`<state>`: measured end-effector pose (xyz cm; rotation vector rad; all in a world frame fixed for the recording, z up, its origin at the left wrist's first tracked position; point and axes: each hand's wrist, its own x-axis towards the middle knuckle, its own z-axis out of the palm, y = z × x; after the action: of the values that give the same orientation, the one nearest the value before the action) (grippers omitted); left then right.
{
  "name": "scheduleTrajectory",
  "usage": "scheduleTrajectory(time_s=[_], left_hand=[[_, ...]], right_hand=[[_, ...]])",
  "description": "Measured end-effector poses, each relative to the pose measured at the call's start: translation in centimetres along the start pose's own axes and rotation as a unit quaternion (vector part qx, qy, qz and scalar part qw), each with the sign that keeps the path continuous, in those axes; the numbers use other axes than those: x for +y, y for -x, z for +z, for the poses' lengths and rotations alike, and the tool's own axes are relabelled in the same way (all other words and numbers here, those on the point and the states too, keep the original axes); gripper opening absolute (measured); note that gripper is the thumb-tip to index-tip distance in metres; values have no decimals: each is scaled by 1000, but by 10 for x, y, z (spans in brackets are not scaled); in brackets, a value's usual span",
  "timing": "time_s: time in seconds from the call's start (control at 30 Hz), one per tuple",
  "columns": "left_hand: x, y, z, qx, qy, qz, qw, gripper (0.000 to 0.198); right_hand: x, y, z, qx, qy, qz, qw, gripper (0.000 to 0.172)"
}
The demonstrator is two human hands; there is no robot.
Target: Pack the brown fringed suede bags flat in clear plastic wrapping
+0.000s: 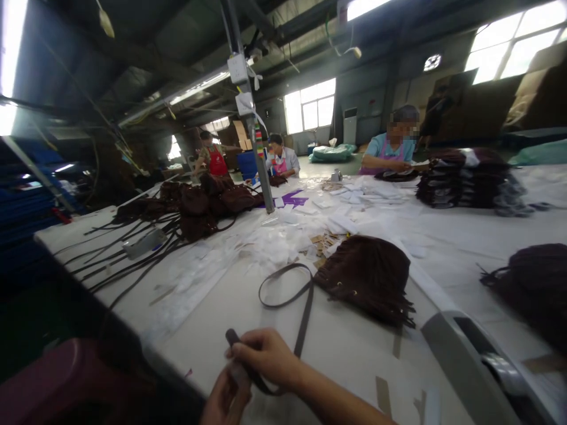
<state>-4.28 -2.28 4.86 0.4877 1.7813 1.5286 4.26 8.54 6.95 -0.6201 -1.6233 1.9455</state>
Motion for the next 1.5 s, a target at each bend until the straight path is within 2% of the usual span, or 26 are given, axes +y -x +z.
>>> scheduleTrajectory(time_s=[0.07, 0.17, 0.27, 0.33, 0.47, 0.6, 0.67, 0.8, 0.87, 1.0, 1.13, 1.27, 1.33, 1.43, 1.5], left_hand=[[1, 2, 2, 17, 49, 29, 998, 76], [5, 8, 0, 19, 63, 79, 995, 55], [5, 10, -6, 64, -24, 154, 986, 39], [3, 9, -7, 54, -80, 173, 980, 36], [-3, 2, -2, -35, -97, 145, 984, 39], [-5, -2, 1, -63, -24, 100, 993, 38], [-2, -2, 0, -58, 20, 89, 994, 39], [10, -2, -2, 23, 22, 125, 992, 37], [15, -3, -1, 23, 15, 131, 991, 36], [20, -6, -1, -24, 26, 107, 994, 37], [21, -11, -8, -62, 7, 88, 994, 33], [23, -11, -17, -147, -22, 34, 988, 30], [23, -11, -20, -176, -11, 0, 984, 29], [22, -13, -25, -147, 69, -40, 986, 28], [22, -17, -28, -100, 154, -55, 981, 26]], right_hand=[[-6, 0, -5, -6, -3, -26, 1000, 42], [-9, -2, -11, -13, -35, -41, 998, 42], [-9, -4, -14, -19, -59, -33, 998, 42], [-9, -4, -15, -27, -66, -22, 997, 43], [-10, -2, -13, -54, -87, 16, 995, 46], [-9, -2, -15, -62, -127, 24, 990, 43], [-8, -4, -16, -64, -172, 38, 982, 44], [-6, -6, -17, -62, -229, 69, 969, 44], [-6, -6, -16, -64, -230, 69, 968, 43], [-7, -5, -14, -58, -165, 46, 983, 46], [-8, -4, -12, -50, -68, 20, 996, 50], [-5, -3, -10, -58, 12, 2, 998, 48], [-4, -4, -11, -54, 42, -30, 997, 42], [-4, -6, -15, -17, 41, -72, 996, 35], [-6, -6, -16, 3, 3, -56, 998, 38]])
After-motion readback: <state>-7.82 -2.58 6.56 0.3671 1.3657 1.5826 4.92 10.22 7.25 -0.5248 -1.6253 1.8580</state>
